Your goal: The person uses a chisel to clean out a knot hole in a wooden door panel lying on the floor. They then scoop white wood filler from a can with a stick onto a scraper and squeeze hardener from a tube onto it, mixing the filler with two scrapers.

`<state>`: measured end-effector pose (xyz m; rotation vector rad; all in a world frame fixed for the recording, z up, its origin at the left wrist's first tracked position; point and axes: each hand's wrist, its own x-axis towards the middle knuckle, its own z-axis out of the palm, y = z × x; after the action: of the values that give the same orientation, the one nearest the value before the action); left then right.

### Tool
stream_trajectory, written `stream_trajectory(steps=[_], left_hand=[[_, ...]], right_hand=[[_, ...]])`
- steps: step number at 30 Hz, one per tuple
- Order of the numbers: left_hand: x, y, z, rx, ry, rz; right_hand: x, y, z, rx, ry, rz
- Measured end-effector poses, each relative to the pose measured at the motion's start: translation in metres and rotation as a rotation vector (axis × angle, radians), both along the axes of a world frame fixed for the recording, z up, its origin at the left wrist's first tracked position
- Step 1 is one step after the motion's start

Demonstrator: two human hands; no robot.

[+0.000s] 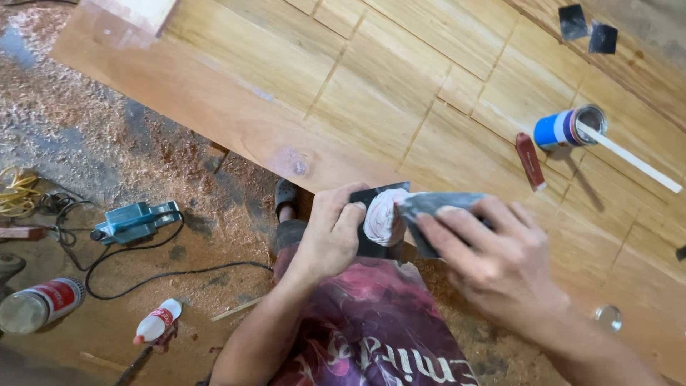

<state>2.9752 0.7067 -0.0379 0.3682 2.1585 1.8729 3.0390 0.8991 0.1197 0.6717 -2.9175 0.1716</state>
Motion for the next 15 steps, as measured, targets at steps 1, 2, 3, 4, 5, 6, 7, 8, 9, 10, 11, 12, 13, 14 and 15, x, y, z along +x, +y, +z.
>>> stream_trajectory(steps=[1,2,3,4,5,6,7,8,9,10,11,12,13,14,15], left_hand=[[0.0009,-0.0001,-0.0015,-0.016,0.047,-0.008],[0.0019,0.0003,-0.003,-0.035,0.105,-0.007],[0.002,-0.0003,-0.0043,-0.053,0.164,-0.002],[0.0029,-0.0001,-0.0053,-0.045,0.112,-0.005],[0.0037,-0.0005,-0.0057,-0.038,0.055,-0.006],[0.0037,-0.0008,-0.0062,-0.028,-0.001,-0.007],[0.0044,-0.0009,-0.0062,-0.055,0.002,-0.016],[0.0043,-0.0015,-0.0062,-0.085,0.002,-0.031],[0.005,-0.0014,-0.006,-0.112,-0.001,-0.061],[0.0049,-0.0017,-0.006,-0.097,-0.009,-0.065],[0.0051,-0.0018,-0.0061,-0.084,-0.008,-0.061],[0.0054,-0.0018,-0.0062,-0.07,-0.007,-0.054],[0.0054,-0.0021,-0.0066,-0.088,0.007,-0.052],[0.0062,-0.0018,-0.0067,-0.108,0.02,-0.046],[0.0061,-0.0022,-0.007,-0.128,0.033,-0.037]], right_hand=[[0.001,0.0004,0.0003,-0.02,-0.019,0.055],[0.0006,0.0019,-0.0004,-0.042,-0.026,0.119],[0.0003,0.0023,-0.0003,-0.063,-0.033,0.186],[0.0002,0.0027,-0.0005,-0.047,-0.038,0.151],[-0.0005,0.0027,-0.0002,-0.032,-0.047,0.117],[-0.0006,0.0021,0.0004,-0.015,-0.055,0.085],[-0.0014,0.002,0.0007,-0.002,-0.035,0.055],[-0.0022,0.001,0.0014,0.008,-0.019,0.021],[-0.0023,0.0007,0.0018,0.02,-0.006,-0.029],[-0.0032,0.0,0.0023,-0.02,-0.023,0.023],[-0.0034,-0.0003,0.0023,-0.062,-0.03,0.083],[-0.0041,0.0001,0.002,-0.103,-0.036,0.146],[-0.0043,0.0,0.0019,-0.073,-0.044,0.122],[-0.0043,0.0011,0.0011,-0.045,-0.052,0.102],[-0.0046,0.0014,0.0008,-0.016,-0.06,0.085]])
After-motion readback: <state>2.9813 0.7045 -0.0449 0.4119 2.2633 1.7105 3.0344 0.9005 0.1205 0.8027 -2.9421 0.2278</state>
